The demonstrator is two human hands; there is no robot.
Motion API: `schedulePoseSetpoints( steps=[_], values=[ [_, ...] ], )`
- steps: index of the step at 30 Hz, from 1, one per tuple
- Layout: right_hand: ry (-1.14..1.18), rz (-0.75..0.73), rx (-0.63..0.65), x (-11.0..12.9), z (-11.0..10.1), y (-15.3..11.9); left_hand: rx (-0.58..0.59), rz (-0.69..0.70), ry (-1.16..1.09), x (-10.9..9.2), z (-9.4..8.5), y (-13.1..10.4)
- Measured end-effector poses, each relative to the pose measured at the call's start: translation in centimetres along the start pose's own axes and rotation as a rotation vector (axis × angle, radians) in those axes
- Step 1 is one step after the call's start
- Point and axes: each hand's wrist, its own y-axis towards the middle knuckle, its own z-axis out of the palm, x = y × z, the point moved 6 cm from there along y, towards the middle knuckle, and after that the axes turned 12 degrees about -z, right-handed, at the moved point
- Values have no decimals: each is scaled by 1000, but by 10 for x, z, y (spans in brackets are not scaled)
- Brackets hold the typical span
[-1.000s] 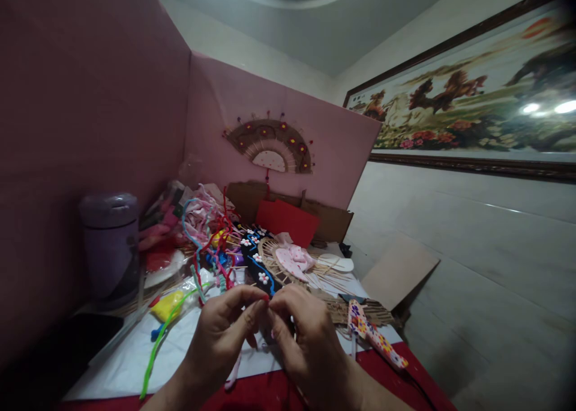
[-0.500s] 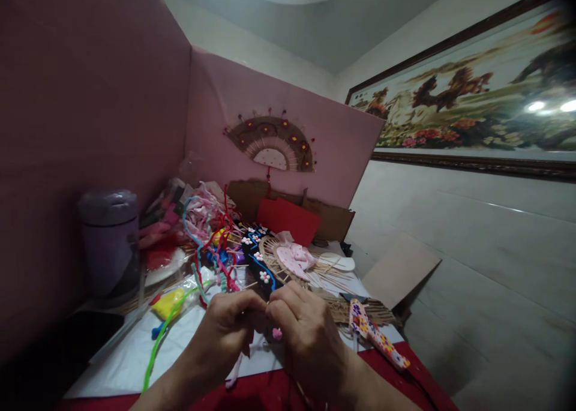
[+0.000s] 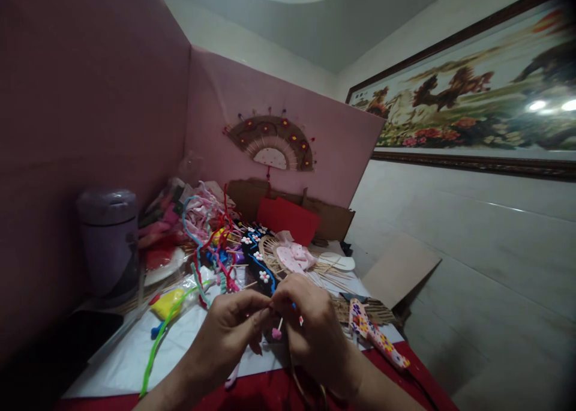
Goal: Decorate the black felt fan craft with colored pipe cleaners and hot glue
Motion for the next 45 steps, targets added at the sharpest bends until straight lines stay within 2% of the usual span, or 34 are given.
schedulePoseSetpoints(
  steps=[5,10,14,22,31,36,45],
  values=[
    [-26,-33,44,1,1,1,4,18,22,2,1,-1],
    [63,92,-78,-6,-4,-4,-13,-47,-117,6,-1,2],
    [111,144,-60,-4,3,-11,-36,-72,-170,8,-3,4],
    [62,78,-97,-4,7,-16,-14,-71,-175,9,-3,5],
    [39,15,-47,2,7,-15,56,-83,-237,11,-3,6],
    [2,13,4,2,10,-15,9,-53,-201,11,-2,4],
    [-8,49,-14,1,12,-17,-60,-43,-107,7,-3,0]
  ],
)
